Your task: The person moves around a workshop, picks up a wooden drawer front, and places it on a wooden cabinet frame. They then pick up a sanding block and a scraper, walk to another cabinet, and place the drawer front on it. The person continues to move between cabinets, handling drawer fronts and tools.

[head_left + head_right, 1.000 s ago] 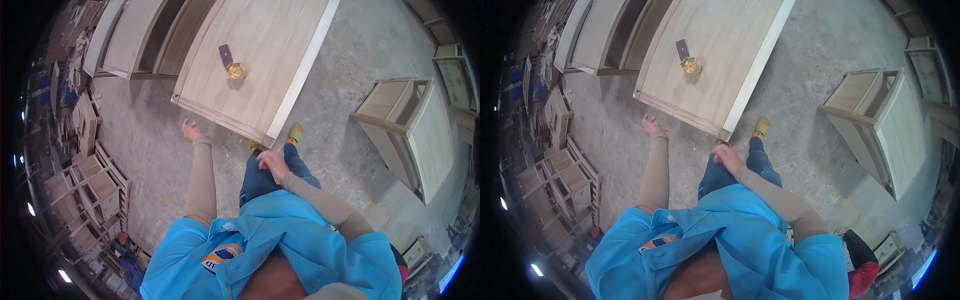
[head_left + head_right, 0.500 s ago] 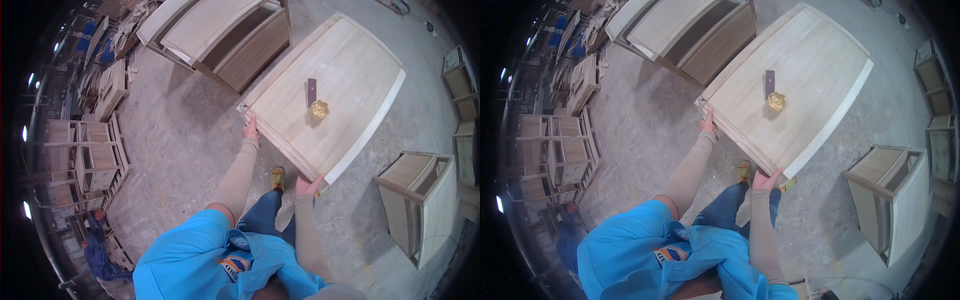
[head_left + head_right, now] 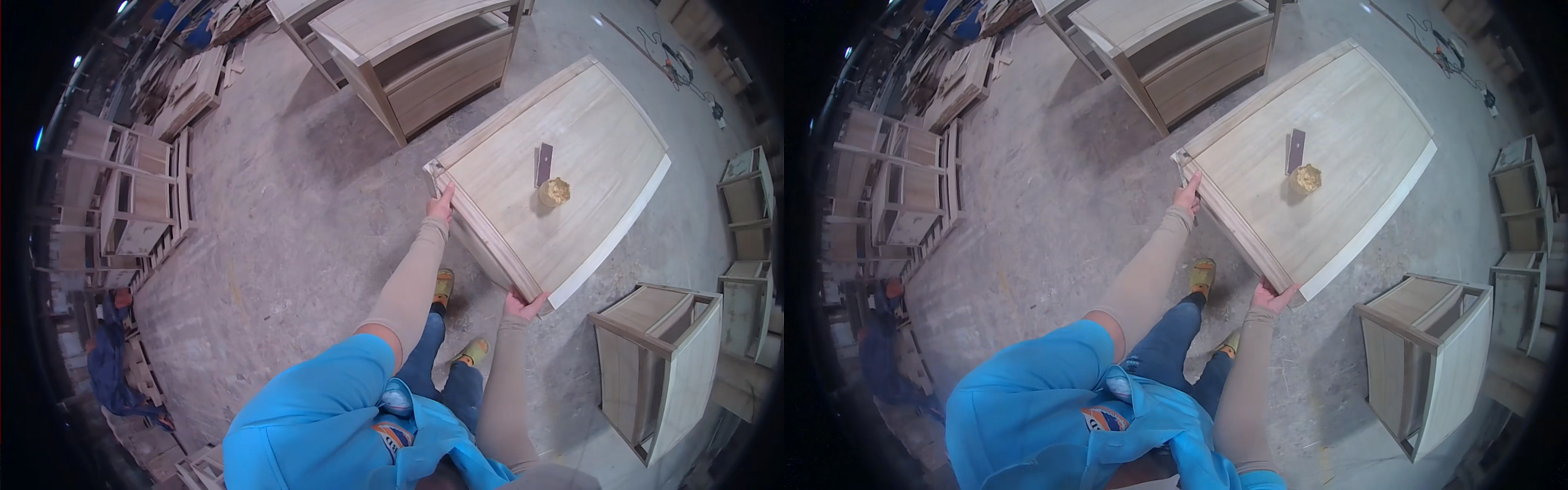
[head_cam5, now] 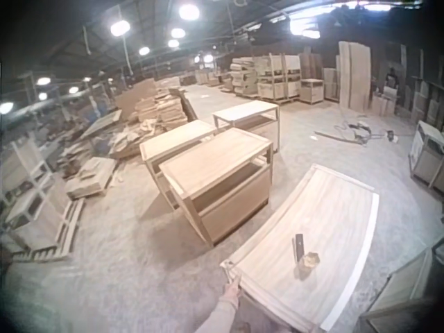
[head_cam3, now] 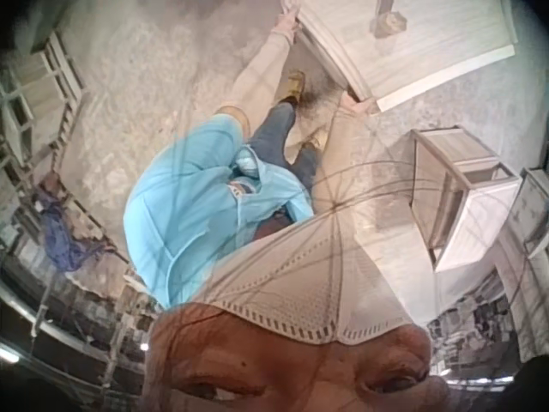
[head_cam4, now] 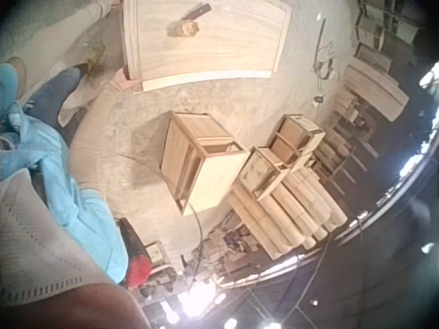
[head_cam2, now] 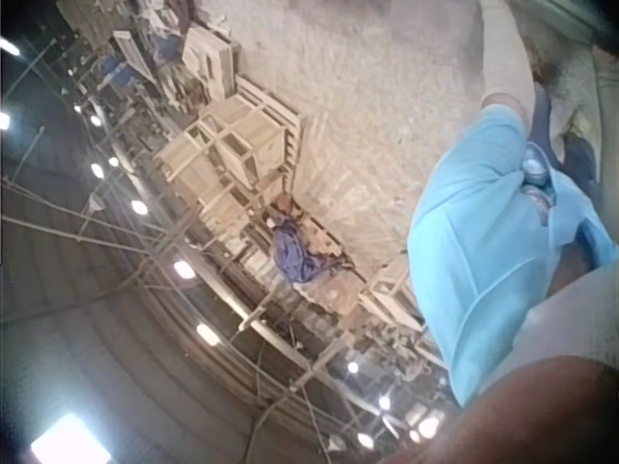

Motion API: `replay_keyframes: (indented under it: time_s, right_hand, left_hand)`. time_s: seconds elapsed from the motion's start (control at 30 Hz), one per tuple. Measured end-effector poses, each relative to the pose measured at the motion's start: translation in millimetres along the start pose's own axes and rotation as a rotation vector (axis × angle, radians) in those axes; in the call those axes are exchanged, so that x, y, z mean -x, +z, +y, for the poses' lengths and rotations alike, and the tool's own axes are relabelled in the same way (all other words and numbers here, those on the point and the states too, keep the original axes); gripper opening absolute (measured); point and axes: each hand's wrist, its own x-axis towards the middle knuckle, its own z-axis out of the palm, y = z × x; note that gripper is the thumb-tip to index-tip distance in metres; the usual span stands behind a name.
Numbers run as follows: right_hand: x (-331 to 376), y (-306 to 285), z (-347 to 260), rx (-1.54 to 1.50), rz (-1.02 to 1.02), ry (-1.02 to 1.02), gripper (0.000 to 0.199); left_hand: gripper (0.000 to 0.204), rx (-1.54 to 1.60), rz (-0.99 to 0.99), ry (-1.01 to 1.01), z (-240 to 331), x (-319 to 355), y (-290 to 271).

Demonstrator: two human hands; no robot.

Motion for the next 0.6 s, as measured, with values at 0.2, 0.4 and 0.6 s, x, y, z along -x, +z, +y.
replay_keyframes:
  time_s: [0.2,0.4,0.6]
  right_hand:
    - [32.2,-41.9,-56.6,0.063,0.002,0.033,0.057]
    - [40.4,-108.9,-127.9,0.055,-0.057,0.089,0.056]
    - [60.3,-171.7,-184.5,0.175,-0.154,0.011,0.051]
  left_hand:
    - [0.039,0.080,0.068,0.020,-60.0,71.5,-30.5]
    - [0.041,0.098,0.084,0.006,-132.8,146.1,-53.4]
    - [0.032,0.143,0.110,-0.004,-214.1,233.4,-101.7]
